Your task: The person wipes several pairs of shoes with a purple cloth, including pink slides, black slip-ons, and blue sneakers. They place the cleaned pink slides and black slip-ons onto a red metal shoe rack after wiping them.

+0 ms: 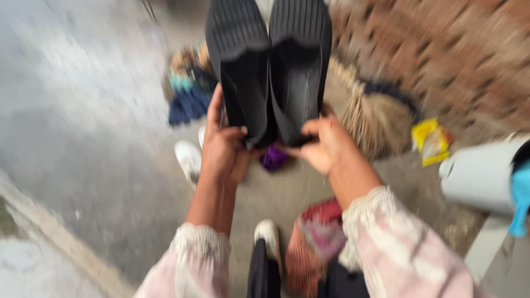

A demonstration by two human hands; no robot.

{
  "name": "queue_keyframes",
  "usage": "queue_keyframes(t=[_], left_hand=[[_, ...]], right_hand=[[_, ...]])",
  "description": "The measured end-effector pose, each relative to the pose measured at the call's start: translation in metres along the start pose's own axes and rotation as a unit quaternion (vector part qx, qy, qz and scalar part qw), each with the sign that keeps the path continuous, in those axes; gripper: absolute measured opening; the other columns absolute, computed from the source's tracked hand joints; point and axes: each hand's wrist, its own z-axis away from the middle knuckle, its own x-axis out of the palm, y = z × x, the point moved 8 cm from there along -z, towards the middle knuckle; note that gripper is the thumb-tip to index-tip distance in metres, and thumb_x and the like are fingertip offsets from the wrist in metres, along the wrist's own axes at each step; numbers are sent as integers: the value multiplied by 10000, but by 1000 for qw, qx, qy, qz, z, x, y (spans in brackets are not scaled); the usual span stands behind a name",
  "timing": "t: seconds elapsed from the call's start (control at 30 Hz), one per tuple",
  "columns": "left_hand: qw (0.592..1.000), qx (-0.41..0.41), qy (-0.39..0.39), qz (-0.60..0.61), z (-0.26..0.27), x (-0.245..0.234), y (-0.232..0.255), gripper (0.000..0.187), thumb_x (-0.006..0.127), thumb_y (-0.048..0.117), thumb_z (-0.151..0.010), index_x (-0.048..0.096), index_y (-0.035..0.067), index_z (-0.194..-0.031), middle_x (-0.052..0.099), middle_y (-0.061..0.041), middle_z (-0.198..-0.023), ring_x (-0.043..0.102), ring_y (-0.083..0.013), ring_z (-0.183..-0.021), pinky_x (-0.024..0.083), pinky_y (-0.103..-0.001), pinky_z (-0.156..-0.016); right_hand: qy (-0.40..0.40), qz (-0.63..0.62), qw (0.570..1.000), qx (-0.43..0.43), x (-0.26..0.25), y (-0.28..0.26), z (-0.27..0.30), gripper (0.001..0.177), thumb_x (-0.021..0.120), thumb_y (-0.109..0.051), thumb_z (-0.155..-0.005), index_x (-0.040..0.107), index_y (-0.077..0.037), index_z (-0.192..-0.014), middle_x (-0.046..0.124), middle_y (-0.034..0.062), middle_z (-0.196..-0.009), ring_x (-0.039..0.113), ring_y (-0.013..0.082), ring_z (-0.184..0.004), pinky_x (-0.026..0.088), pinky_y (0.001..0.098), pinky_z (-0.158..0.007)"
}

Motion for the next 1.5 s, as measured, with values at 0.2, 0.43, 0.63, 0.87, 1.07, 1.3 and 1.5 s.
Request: queue_keyframes(t=[0.2, 0.43, 0.63, 0.87, 1.07, 1.3, 1.5], left_hand=[[999, 1, -25, -28, 48, 104, 85, 984, 332, -200, -748, 258, 310, -1587, 472, -88, -1538, 620, -314, -1258, 589, -664, -878], [996, -31, -84, -17, 93, 193, 97, 978, 346, -200, -751, 273, 312, -1581, 493, -99, -1520, 636, -339, -1185, 588, -644, -836], [988, -72, -137, -6, 119, 253, 77, 962, 352, -198, -754, 302, 301, -1575, 488, -74, -1535, 651, -322, -1190, 595, -626, -830], [970, -129, -200, -46, 151, 330, 60, 923, 334, -169, -757, 322, 275, -1567, 494, -75, -1545, 646, -315, -1207, 623, -560, -804], [944, -148, -290, -45, 172, 407, 38, 927, 348, -172, -771, 315, 247, -1597, 478, -83, -1552, 621, -312, -1253, 652, -518, -847], [915, -181, -360, -29, 191, 490, -10, 943, 336, -188, -753, 311, 233, -1597, 481, -82, -1566, 618, -301, -1261, 623, -519, -839], [906, -192, -376, -36, 201, 546, -47, 939, 339, -173, -754, 313, 227, -1602, 469, -77, -1574, 610, -282, -1264, 603, -571, -879]], right_hand=[[-51, -12, 997, -50, 68, -86, 88, 897, 398, 164, -702, 388, -253, -1496, 553, 178, -1410, 579, 452, -1241, 488, 765, -948], [-27, -40, 994, -101, 70, -146, 181, 871, 403, 173, -713, 449, -270, -1461, 564, 140, -1420, 589, 385, -1246, 499, 723, -953], [25, -65, 985, -158, 44, -179, 249, 807, 410, 171, -752, 463, -233, -1448, 562, 124, -1431, 577, 369, -1271, 498, 732, -958], [102, -94, 965, -224, 6, -223, 320, 762, 398, 127, -774, 443, -184, -1468, 601, 170, -1394, 618, 401, -1218, 495, 750, -944], [136, -102, 947, -273, -40, -266, 369, 703, 433, 87, -834, 425, -151, -1495, 587, 175, -1420, 611, 365, -1251, 451, 685, -986], [164, -96, 911, -366, -87, -323, 433, 645, 429, 38, -851, 447, -143, -1470, 573, 145, -1442, 588, 357, -1266, 439, 682, -986], [207, -98, 892, -389, -142, -358, 472, 585, 423, 12, -878, 434, -74, -1456, 559, 172, -1456, 575, 370, -1297, 448, 683, -977]])
